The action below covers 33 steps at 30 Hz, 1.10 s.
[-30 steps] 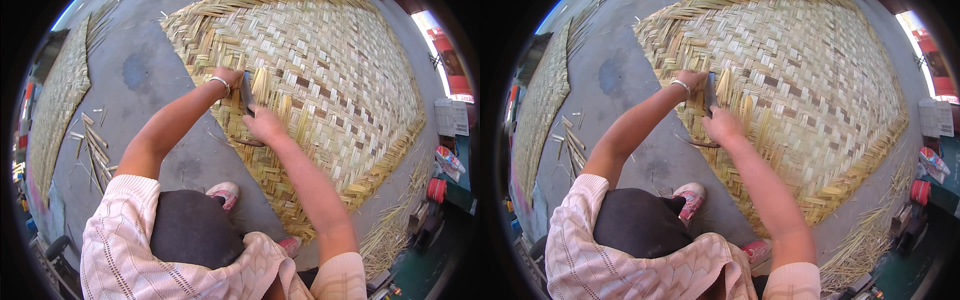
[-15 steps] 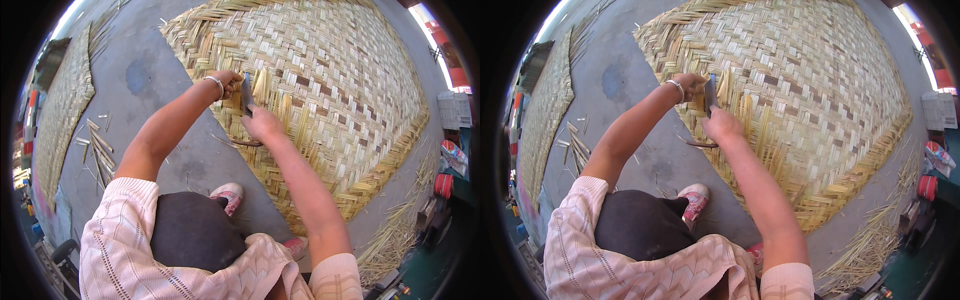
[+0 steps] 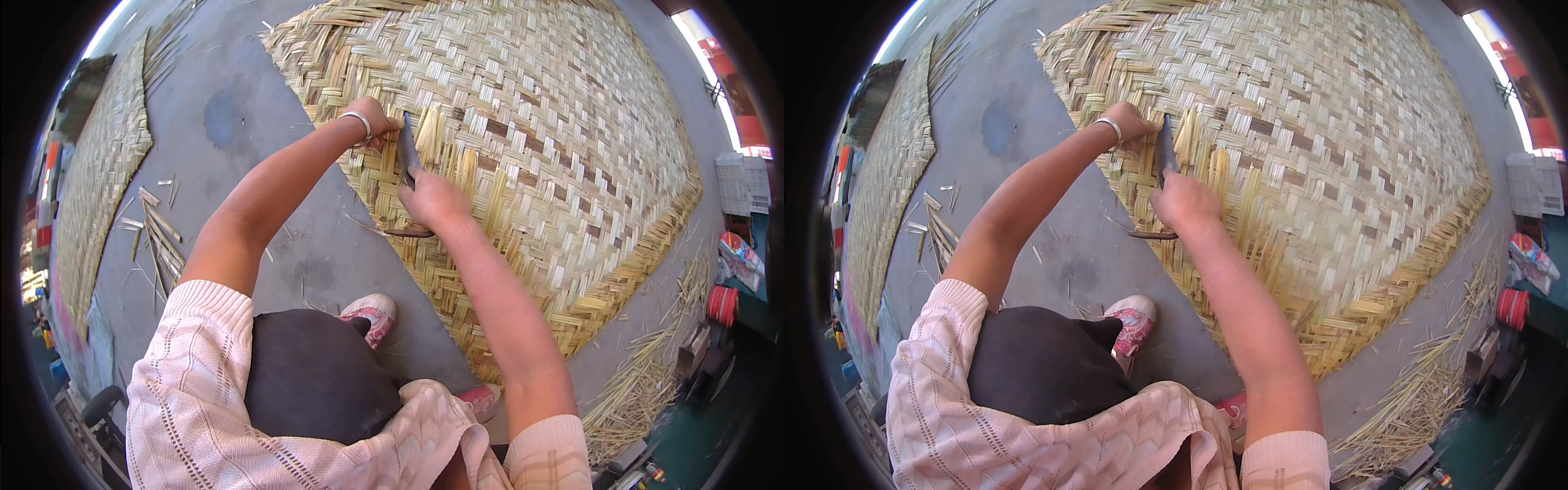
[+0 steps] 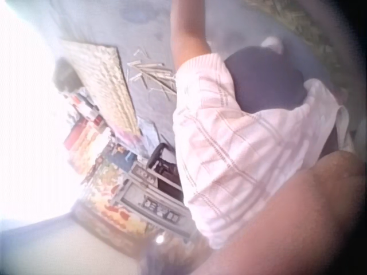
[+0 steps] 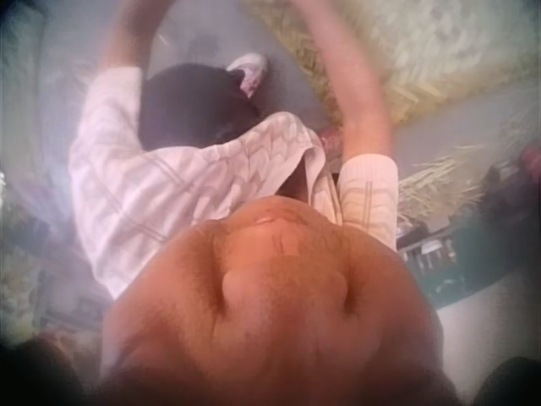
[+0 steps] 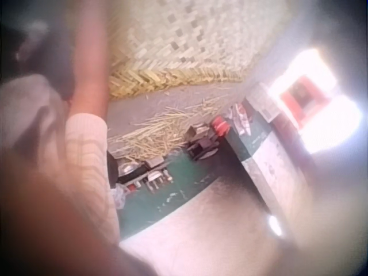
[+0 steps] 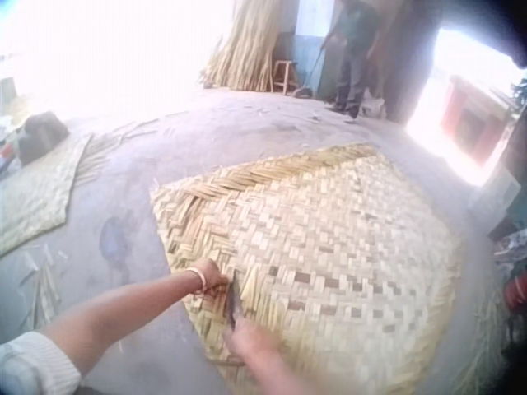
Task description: The person uses a curved knife to trim and tighten the edges of a large woven mat made of dried palm leaves. They repeatedly tap and press the mat's edge to secure the weave while seated on the floor.
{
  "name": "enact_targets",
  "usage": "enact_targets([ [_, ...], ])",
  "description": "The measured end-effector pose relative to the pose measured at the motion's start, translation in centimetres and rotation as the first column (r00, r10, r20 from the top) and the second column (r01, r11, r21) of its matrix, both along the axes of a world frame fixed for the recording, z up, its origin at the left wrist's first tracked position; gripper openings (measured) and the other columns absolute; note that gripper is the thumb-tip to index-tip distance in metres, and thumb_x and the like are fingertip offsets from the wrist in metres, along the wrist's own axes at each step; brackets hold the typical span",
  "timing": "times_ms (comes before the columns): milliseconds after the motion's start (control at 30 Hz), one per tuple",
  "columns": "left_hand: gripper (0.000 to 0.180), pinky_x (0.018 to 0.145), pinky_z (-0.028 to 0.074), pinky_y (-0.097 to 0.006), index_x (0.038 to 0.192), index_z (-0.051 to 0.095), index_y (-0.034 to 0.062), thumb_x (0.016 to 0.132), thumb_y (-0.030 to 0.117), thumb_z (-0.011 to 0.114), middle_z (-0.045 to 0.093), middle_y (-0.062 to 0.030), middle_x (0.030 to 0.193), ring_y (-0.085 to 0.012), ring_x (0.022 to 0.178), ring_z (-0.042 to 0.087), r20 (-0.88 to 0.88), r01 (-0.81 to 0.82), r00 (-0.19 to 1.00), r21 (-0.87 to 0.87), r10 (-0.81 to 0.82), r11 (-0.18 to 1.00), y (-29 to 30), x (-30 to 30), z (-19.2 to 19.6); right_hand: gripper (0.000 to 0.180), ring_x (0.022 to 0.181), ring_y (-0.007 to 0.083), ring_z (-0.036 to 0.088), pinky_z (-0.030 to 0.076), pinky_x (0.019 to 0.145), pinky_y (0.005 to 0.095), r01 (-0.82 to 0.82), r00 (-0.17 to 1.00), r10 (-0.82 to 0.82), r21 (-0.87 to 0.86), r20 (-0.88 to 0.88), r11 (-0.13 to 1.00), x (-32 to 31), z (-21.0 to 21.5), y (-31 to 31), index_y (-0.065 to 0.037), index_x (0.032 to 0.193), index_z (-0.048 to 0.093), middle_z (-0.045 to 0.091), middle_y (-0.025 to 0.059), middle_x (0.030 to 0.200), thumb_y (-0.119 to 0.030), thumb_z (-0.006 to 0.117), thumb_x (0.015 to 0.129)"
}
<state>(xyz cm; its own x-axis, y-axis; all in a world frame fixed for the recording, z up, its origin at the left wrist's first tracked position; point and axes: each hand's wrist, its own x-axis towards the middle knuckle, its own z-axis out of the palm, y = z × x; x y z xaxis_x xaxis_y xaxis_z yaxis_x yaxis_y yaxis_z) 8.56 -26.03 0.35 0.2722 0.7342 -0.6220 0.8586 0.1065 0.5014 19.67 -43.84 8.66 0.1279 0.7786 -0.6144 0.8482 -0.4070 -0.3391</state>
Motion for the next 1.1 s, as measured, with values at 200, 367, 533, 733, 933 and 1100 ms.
enact_targets([
  [200, 0.052, 0.075, 0.052, -0.04, 0.081, 0.067, 0.0116, 0.073, 0.063, 0.072, 0.071, -0.0089, 0.081, -0.0258, 0.081, 0.068, -0.146, 0.2, 0.976, 0.306, -0.161, 0.931, -1.5, -1.4, 0.1, 0.045, 0.097, 0.035, 0.066, 0.052, 0.085, 0.0471, -0.079, 0.996, 0.078, 0.006, 0.052, 0.997, 0.1, 0.5, -1.2, -0.016, 0.129, 0.056, 0.069, 0.0186, 0.103, -0.033, 0.05, 0.088],
  [367, 0.053, 0.077, 0.05, -0.041, 0.088, 0.063, 0.0101, 0.079, 0.062, 0.067, 0.07, -0.0112, 0.09, -0.0289, 0.087, 0.067, -0.232, 0.239, 0.96, 0.389, -0.157, 0.89, -2.3, -1.0, -1.4, 0.046, 0.09, 0.038, 0.066, 0.052, 0.081, 0.0459, -0.118, 0.993, 0.118, -0.124, -0.008, 0.985, 2.7, 4.8, -9.1, -0.01, 0.128, 0.058, 0.068, 0.0218, 0.095, -0.03, 0.051, 0.088],
  [533, 0.047, 0.077, 0.051, -0.04, 0.097, 0.063, 0.0071, 0.082, 0.052, 0.068, 0.07, -0.0135, 0.094, -0.03, 0.086, 0.067, -0.162, 0.229, 0.971, 0.435, -0.175, 0.871, -2.2, -1.1, -1.4, 0.056, 0.084, 0.0245, 0.066, 0.05, 0.08, 0.0362, 0.219, 0.902, -0.196, 0.015, -0.385, 0.976, 6.2, 6.4, -13.1, -0.011, 0.142, 0.048, 0.07, 0.0126, 0.093, -0.03, 0.059, 0.09],
  [733, 0.03, 0.06, 0.054, -0.032, 0.107, 0.063, 0.0056, 0.088, 0.029, 0.067, 0.067, -0.0091, 0.078, -0.0185, 0.066, 0.067, 0.426, -0.088, 0.899, -0.054, 0.103, 0.995, -2.5, 1.1, -0.9, 0.055, 0.063, 0.0033, 0.04, 0.036, 0.058, 0.0214, 0.467, 0.611, -0.422, -0.126, -0.67, 0.875, 7.1, 6.9, -13.3, -0.008, 0.144, 0.046, 0.049, -0.0065, 0.073, -0.02, 0.062, 0.092],
  [933, 0.018, 0.044, 0.048, -0.026, 0.087, 0.057, 0.0055, 0.091, 0.019, 0.067, 0.059, -0.0033, 0.065, -0.0115, 0.047, 0.055, 0.406, -0.028, 0.823, -0.668, 0.396, 0.744, -2.8, 0.6, -1.1, 0.055, 0.046, 0.0017, 0.029, 0.025, 0.041, 0.0204, 0.478, 0.512, -0.443, -0.185, -0.736, 0.859, 5.8, 6.6, -13.0, -0.01, 0.147, 0.04, 0.033, -0.0104, 0.058, -0.014, 0.06, 0.095],
  [1100, 0.007, 0.041, 0.047, -0.025, 0.088, 0.062, 0.0066, 0.091, 0.013, 0.063, 0.063, -0.0035, 0.066, -0.0121, 0.047, 0.059, 0.468, -0.103, 0.801, -0.507, 0.374, 0.856, -4.5, -0.9, -2.1, 0.055, 0.045, 0.0019, 0.029, 0.025, 0.041, 0.0202, 0.415, 0.494, -0.48, -0.289, -0.725, 0.863, 4.3, 5.5, -11.9, -0.01, 0.146, 0.041, 0.033, -0.0105, 0.057, -0.016, 0.06, 0.095],
])
